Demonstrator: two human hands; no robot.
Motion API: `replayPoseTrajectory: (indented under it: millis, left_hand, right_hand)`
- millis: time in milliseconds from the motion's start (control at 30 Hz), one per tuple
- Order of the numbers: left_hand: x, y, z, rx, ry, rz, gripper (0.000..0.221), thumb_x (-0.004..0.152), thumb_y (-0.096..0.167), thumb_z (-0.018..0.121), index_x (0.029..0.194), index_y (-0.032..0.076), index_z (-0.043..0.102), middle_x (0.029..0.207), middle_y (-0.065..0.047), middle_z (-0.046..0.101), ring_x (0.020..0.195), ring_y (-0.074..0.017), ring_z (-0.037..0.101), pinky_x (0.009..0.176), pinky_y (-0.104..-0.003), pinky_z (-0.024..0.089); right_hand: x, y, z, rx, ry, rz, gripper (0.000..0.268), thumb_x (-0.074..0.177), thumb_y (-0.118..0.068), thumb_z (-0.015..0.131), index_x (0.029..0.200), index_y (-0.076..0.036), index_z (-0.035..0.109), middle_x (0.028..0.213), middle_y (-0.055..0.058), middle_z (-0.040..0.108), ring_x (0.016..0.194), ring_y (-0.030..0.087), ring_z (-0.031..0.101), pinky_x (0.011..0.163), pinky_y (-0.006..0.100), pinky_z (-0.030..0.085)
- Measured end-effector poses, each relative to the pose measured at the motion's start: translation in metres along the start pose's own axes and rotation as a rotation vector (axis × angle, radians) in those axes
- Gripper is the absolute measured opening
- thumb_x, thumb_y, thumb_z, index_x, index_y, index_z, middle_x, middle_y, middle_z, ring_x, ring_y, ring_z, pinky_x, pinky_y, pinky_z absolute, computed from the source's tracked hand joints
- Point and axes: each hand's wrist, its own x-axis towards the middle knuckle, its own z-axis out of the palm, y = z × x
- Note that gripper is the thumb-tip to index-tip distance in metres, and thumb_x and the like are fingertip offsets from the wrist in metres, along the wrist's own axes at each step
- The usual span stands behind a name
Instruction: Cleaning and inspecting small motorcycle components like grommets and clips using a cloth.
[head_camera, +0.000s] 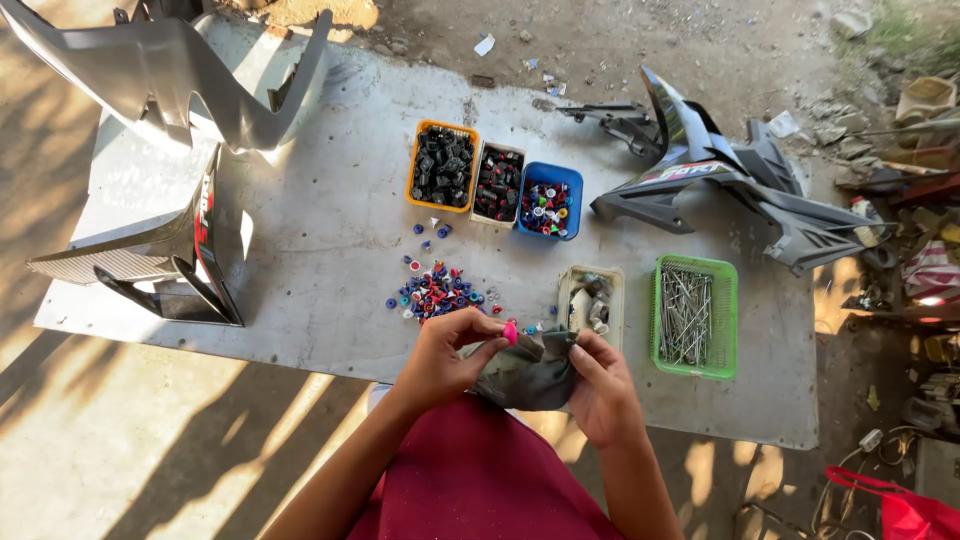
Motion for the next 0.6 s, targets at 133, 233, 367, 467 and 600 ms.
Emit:
replayPoseTrajectory:
  millis: [133, 233, 367, 467, 600]
  left_hand:
    - [0.003, 0.004, 0.003, -0.161, -0.045, -0.085, 0.017, 0.085, -0.012, 0.071, 0.096, 0.001, 0.065, 0.100, -0.008, 0.072, 0.093, -0.0142, 0.070, 0.094, -0.028, 0.059]
    - [0.012, -0.006, 0.011, -0.123, 0.001, -0.042, 0.015, 0.081, -0.013, 0.079, 0.093, -0.005, 0.074, 0.088, -0.016, 0.074, 0.083, -0.0237, 0.078, 0.074, -0.035, 0.065]
    - [0.018, -0.006, 0.014, -0.151, 0.056, -0.055, 0.029, 0.082, -0.016, 0.076, 0.109, -0.008, 0.073, 0.096, -0.016, 0.070, 0.089, -0.0235, 0.077, 0.078, -0.036, 0.066]
    - [0.020, 0.006, 0.012, 0.007, 0.030, -0.039, 0.038, 0.081, -0.013, 0.078, 0.117, -0.005, 0.072, 0.095, -0.015, 0.072, 0.087, -0.0259, 0.077, 0.077, -0.038, 0.065]
    - [0.025, 0.013, 0.010, 0.238, -0.003, 0.042, 0.061, 0.077, -0.009, 0.081, 0.135, 0.002, 0.065, 0.088, -0.013, 0.074, 0.077, -0.0257, 0.077, 0.072, -0.038, 0.065]
  right_hand:
    - [-0.001, -0.015, 0.061, -0.687, 0.025, -0.364, 0.013, 0.092, 0.014, 0.059, 0.102, 0.008, 0.064, 0.110, 0.011, 0.062, 0.090, 0.015, 0.056, 0.080, 0.025, 0.047]
    - [0.005, -0.008, 0.086, -1.284, 0.060, -0.749, 0.015, 0.082, 0.001, 0.081, 0.096, -0.004, 0.080, 0.090, 0.007, 0.072, 0.078, 0.021, 0.072, 0.068, 0.029, 0.059]
    - [0.008, -0.010, 0.092, -1.262, 0.105, -0.731, 0.005, 0.090, 0.000, 0.075, 0.094, 0.001, 0.077, 0.086, 0.010, 0.070, 0.072, 0.018, 0.069, 0.066, 0.030, 0.059]
    - [0.013, -0.006, 0.079, -1.123, 0.062, -0.571, 0.011, 0.096, 0.002, 0.066, 0.096, 0.004, 0.076, 0.089, 0.013, 0.070, 0.078, 0.016, 0.068, 0.072, 0.033, 0.060]
    - [0.025, -0.003, 0.049, -0.873, -0.061, -0.319, 0.020, 0.101, -0.003, 0.059, 0.109, 0.007, 0.073, 0.105, 0.017, 0.069, 0.097, 0.018, 0.065, 0.085, 0.040, 0.059]
